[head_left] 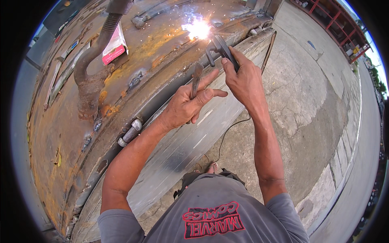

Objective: The person welds a rusty metal structure using a handheld welding torch, creating bright sparks and molten metal along seams. The person holds the torch with both hands and moves it along different sections of the metal frame.

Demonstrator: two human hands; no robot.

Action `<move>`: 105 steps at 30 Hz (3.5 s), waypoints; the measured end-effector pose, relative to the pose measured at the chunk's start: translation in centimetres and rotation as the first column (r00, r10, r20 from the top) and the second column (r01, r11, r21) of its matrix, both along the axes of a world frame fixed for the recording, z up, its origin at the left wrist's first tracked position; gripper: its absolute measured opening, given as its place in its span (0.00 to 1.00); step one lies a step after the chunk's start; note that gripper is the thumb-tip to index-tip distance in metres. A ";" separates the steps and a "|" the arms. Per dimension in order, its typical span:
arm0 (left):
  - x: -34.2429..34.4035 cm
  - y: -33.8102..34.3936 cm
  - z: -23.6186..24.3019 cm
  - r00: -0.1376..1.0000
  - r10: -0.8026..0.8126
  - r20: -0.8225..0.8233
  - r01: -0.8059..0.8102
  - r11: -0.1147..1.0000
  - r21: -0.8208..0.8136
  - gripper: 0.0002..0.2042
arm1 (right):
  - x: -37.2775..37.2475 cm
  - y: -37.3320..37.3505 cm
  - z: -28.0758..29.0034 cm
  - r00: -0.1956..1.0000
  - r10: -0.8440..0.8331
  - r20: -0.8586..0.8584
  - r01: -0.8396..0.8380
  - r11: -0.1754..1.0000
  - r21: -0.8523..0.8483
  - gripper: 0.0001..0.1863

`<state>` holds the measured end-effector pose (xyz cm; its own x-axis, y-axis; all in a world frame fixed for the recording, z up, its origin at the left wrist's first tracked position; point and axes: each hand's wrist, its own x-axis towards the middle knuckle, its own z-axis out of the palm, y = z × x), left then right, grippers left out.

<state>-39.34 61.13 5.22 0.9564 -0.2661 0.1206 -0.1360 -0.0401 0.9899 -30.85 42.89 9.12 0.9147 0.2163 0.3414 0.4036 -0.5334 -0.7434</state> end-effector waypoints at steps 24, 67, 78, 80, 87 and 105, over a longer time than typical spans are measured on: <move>-0.1 -0.1 -0.1 0.998 0.037 0.045 -0.038 0.999 0.038 0.32 | -0.1 -0.1 0.1 1.000 0.015 -0.012 -0.015 1.000 0.005 0.25; -0.1 -0.2 -0.1 0.999 0.039 0.020 -0.038 0.999 -0.012 0.32 | -0.3 0.3 0.0 0.999 0.011 0.035 -0.012 0.999 0.042 0.20; -0.2 0.2 0.1 0.999 -0.037 -0.030 0.036 0.999 -0.018 0.30 | -3.6 -6.4 -5.7 0.965 -0.188 -0.186 0.247 0.890 0.384 0.24; 0.0 0.5 -0.4 0.998 -0.045 -0.046 0.045 0.999 -0.002 0.30 | -5.5 -8.3 -8.0 0.959 -0.161 -0.234 0.254 0.853 0.456 0.25; -0.1 0.1 -0.3 0.993 -0.068 -0.100 0.067 0.998 -0.010 0.28 | -15.0 -16.3 -17.5 0.825 -0.278 -0.492 0.523 0.705 0.479 0.17; 0.1 -0.5 -0.5 0.979 -0.058 -0.194 0.110 0.957 0.268 0.28 | -16.6 -22.9 -17.2 0.865 -0.271 -0.421 0.490 0.635 0.598 0.22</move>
<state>-39.27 60.65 4.74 0.9279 -0.3443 -0.1430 0.0307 -0.3117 0.9497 -47.44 19.97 -8.12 0.9336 -0.3576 -0.0232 0.0096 0.0899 -0.9959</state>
